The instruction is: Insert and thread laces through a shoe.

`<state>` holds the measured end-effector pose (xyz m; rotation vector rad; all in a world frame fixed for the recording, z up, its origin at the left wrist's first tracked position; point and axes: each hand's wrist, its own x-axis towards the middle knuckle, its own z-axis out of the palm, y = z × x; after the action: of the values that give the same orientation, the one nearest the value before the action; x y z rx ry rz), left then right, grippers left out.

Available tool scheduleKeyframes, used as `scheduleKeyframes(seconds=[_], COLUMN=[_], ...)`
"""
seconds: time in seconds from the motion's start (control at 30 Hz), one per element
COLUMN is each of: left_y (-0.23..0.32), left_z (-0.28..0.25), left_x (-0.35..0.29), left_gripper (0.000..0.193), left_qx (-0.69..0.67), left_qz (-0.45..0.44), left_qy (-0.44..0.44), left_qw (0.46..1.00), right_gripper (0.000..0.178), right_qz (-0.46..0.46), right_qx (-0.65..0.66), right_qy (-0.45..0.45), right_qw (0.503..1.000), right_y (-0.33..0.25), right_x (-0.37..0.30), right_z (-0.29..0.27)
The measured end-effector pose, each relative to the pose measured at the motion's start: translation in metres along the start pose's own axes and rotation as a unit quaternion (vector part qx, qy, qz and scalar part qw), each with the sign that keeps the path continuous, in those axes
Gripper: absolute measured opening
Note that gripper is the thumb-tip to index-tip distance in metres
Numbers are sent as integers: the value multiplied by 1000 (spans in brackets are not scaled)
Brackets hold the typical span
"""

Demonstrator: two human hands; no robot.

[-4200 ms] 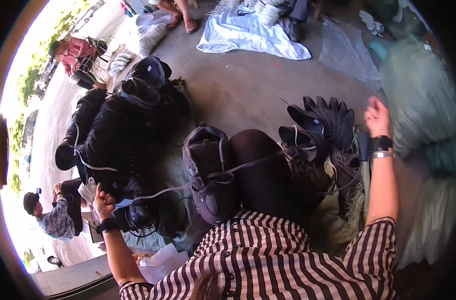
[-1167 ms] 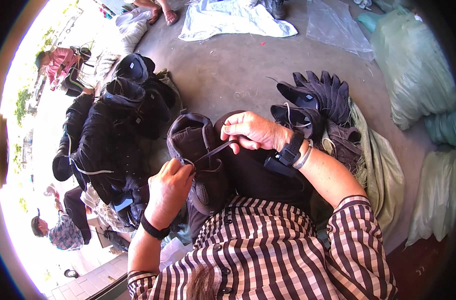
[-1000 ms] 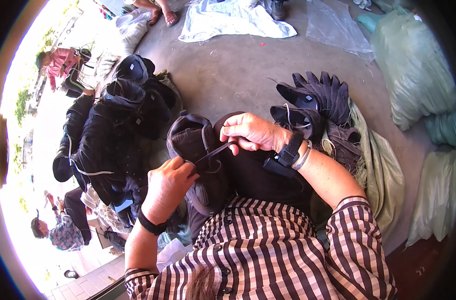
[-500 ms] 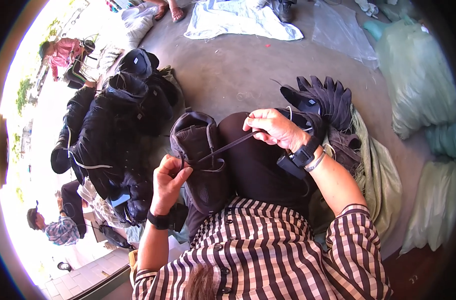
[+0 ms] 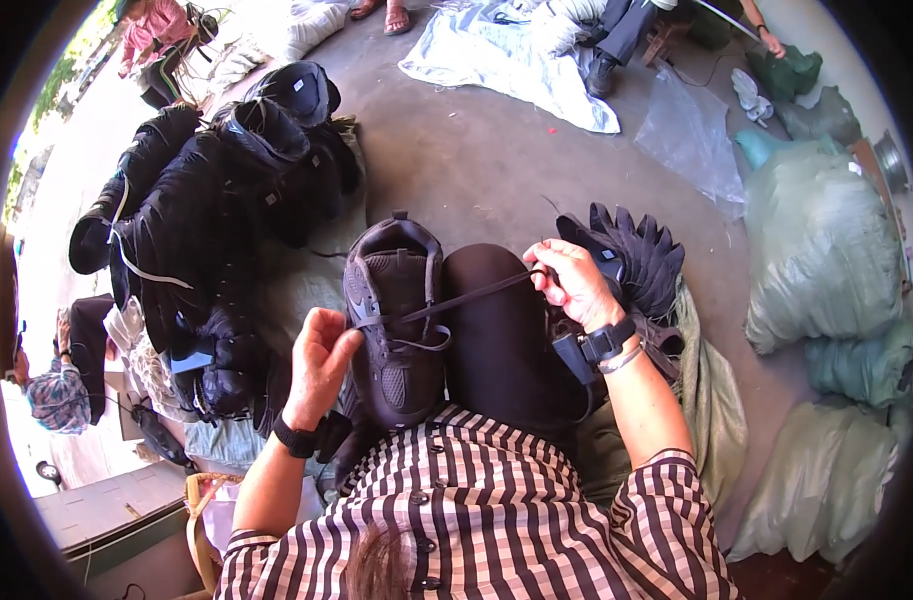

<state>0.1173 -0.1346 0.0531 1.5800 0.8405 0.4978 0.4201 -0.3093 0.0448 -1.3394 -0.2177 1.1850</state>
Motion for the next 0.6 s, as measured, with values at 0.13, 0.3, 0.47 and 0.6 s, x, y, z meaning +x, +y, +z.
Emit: scheduleKeyframes(seconds=[0.13,0.3,0.47,0.6], left_y=[1,9,27,-7], left_z=[-7,-15,-58,-96], left_x=[5,10,28,41], left_gripper=[13,8,9,4], left_qx=[180,68,-128,19], left_qz=[113,103,34,162], left_qy=[30,72,74,142], left_qw=[977,990,988,976], right_gripper=[19,20,17,18], right_qz=[-30,-28,2,20], right_qx=[-94,-116,-60,-62], right_qy=[6,-7,19,5], right_qw=[995,993,998,998], right_y=[-6,-5,1,6], right_x=[-12,-17,-28,-39], right_z=[14,20,10,-2])
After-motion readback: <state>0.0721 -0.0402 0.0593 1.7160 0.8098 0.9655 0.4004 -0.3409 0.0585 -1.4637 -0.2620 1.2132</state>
